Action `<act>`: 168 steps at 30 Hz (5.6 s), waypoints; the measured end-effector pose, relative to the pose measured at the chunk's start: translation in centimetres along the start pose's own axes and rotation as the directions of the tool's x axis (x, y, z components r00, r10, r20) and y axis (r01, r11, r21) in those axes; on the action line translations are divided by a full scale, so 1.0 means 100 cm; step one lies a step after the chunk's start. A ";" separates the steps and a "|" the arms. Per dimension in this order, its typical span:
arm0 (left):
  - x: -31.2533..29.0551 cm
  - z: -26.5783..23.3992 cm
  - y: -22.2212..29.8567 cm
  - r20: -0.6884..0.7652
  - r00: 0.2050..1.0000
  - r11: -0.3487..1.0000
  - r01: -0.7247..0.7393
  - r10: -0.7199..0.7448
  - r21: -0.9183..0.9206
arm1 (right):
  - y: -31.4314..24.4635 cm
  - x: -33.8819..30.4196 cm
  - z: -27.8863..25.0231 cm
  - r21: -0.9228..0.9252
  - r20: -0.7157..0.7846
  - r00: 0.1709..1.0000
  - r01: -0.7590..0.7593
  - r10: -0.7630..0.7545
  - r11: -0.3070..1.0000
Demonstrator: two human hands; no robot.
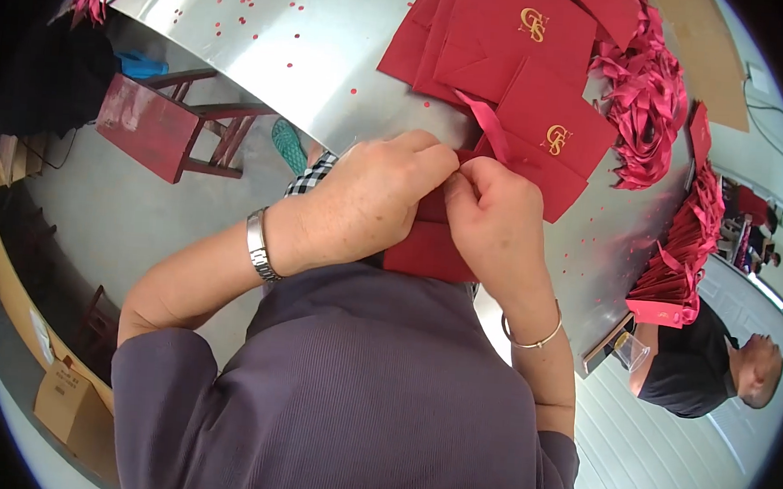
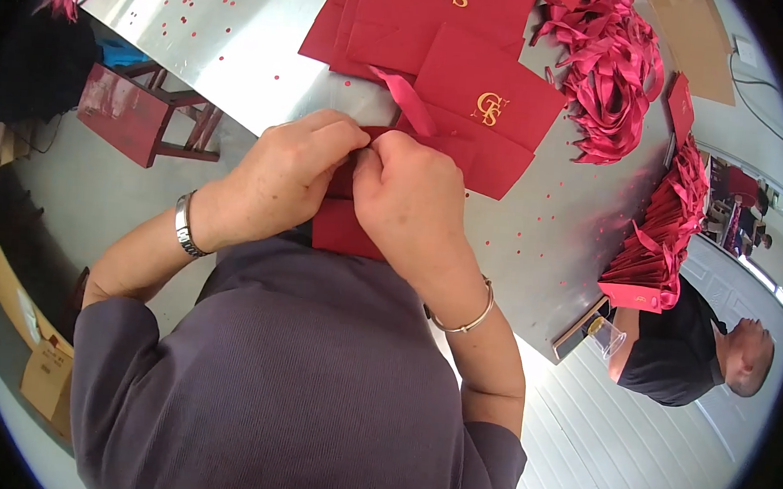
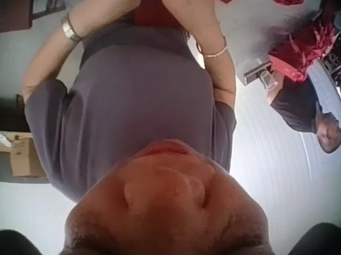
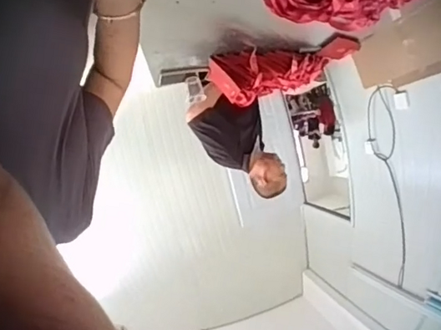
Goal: The person assembles gift bags by threading ribbons into the bags to create handles and stacks the bags on the table by hand.
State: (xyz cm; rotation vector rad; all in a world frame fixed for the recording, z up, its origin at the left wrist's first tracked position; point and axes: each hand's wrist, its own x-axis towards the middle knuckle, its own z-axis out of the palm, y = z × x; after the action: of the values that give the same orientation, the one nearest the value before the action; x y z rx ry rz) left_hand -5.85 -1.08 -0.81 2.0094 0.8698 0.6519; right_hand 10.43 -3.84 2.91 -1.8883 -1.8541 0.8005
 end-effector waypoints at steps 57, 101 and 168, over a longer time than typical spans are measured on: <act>0.060 -0.037 -0.007 0.408 0.899 0.979 -0.198 0.161 0.049 | 0.022 -0.028 0.024 -0.211 -0.371 0.851 0.312 -0.371 0.926; 0.048 -0.042 -0.025 -0.241 0.966 0.981 0.128 -0.091 0.144 | 0.086 -0.034 -0.007 0.033 -0.153 0.869 0.480 -0.470 0.877; 0.006 -0.014 0.009 -0.200 0.943 0.920 -0.186 0.266 0.346 | 0.082 -0.033 -0.001 -0.428 -0.182 0.883 0.325 -0.433 0.843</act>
State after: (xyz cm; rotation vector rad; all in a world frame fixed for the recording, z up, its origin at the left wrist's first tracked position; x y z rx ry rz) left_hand -6.17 -0.31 0.81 2.3866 0.9411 0.9558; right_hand 16.98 -7.64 -1.69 -1.6328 -2.2160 0.0328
